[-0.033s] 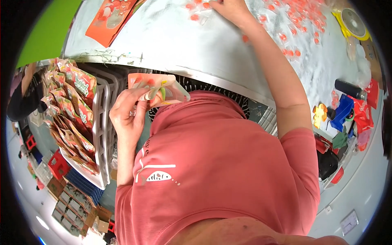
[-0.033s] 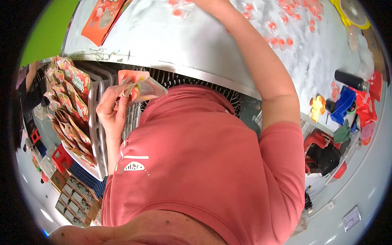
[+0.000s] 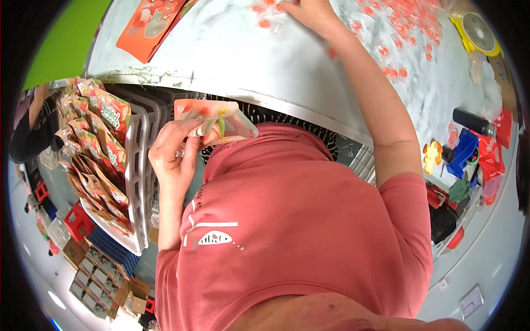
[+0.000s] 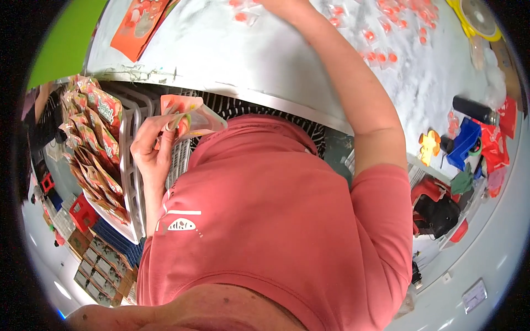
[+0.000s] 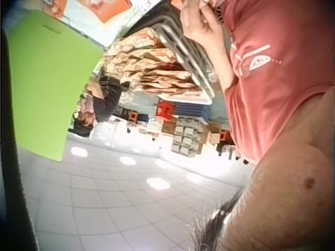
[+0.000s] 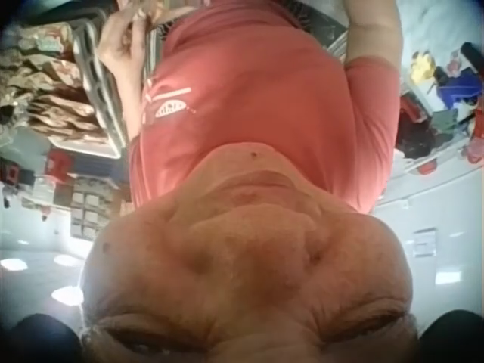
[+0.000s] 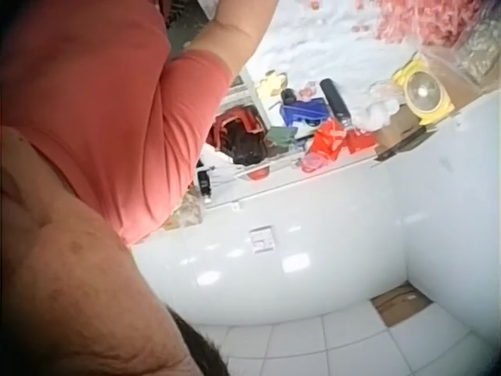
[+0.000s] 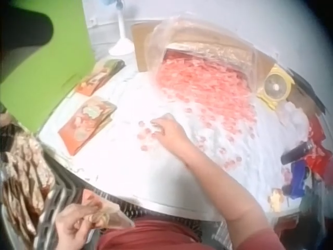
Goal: Filling individual product bags with wrapped candies and organizing the filled bags into a large storage bin.
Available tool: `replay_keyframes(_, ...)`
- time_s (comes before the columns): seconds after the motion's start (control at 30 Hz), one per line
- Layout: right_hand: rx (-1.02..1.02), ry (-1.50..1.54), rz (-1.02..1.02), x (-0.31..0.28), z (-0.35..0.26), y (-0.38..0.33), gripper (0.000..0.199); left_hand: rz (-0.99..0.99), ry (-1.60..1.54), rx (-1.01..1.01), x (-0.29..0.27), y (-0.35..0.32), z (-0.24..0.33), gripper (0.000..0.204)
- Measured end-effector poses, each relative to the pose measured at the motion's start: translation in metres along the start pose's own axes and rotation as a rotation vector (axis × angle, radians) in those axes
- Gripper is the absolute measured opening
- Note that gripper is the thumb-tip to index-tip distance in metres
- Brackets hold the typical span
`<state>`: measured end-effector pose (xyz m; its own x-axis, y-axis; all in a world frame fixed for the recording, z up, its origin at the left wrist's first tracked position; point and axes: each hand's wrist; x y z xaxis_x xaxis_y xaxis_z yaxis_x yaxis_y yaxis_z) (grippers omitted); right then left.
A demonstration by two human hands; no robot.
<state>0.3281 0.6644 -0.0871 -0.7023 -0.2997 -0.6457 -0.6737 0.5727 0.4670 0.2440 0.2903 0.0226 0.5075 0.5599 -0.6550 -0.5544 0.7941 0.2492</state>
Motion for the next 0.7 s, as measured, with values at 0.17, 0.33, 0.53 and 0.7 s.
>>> replay_keyframes(0.17, -0.041, -0.018, -0.104, 0.018, 0.005, 0.006, 0.028, 0.004, -0.02, 0.005, 0.001, 0.001, -0.002, 0.017)
replay_keyframes(0.33, 0.056, -0.074, 0.001, 0.014, -0.014, 0.01, 0.025, -0.006, -0.021, -0.036, -0.003, -0.001, -0.004, 0.016)
replay_keyframes(0.53, -0.056, -0.022, -0.17, 0.011, -0.025, 0.019, 0.026, -0.044, -0.028, -0.073, -0.004, 0.0, -0.006, 0.016)
replay_keyframes(0.7, 0.085, -0.036, -0.175, -0.023, -0.046, -0.003, 0.029, -0.035, -0.048, -0.079, -0.004, -0.005, -0.01, 0.016)
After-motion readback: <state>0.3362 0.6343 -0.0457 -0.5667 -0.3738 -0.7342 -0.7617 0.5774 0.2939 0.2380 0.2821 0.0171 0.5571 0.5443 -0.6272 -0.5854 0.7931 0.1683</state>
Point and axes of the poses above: each hand's wrist, its own y-axis towards the middle knuckle, its own x-axis out of the palm, z = x × y, and after that the axes turned 7 degrees about z, right-handed
